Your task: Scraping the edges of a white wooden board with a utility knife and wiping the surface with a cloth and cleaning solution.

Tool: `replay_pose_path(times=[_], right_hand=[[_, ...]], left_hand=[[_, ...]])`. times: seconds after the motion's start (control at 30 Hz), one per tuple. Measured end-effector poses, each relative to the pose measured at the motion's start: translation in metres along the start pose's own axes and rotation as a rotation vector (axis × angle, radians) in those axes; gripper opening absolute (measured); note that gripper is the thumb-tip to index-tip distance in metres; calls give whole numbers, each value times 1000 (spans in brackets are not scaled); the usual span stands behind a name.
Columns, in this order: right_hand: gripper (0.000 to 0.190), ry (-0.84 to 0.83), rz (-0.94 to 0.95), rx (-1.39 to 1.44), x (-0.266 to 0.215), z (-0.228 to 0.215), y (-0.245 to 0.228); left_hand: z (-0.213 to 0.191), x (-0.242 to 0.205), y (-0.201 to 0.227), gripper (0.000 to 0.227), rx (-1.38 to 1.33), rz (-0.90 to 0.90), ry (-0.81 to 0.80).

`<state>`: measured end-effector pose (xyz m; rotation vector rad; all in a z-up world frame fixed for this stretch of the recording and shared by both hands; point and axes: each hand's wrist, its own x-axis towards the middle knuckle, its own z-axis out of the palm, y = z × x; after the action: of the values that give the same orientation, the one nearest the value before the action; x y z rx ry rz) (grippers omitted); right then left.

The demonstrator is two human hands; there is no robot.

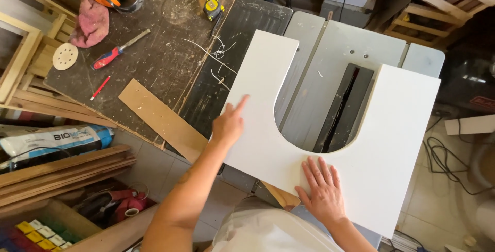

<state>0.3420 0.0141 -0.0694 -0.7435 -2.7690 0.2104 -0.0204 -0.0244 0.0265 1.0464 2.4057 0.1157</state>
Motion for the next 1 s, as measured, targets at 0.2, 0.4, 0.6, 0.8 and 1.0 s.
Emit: replay_pose_path(times=[0.2,0.4,0.6,0.8,1.0], right_hand=[[74,7,39,77,0,-2,-2],[68,-3,184,118,9,-2,-24],[42,11,189,215,5,-2,-54],[26,68,284,300,-21,15,-66],[12,167,71,390,-16,19,-62]], left_hand=[[-21,23,-113,70,-34,-256,174],[25,73,-194,68,105,-188,266],[48,98,-205,51,-68,-129,373],[13,37,-184,55,24,-143,342],[25,-42,-219,17,-52,-84,423]])
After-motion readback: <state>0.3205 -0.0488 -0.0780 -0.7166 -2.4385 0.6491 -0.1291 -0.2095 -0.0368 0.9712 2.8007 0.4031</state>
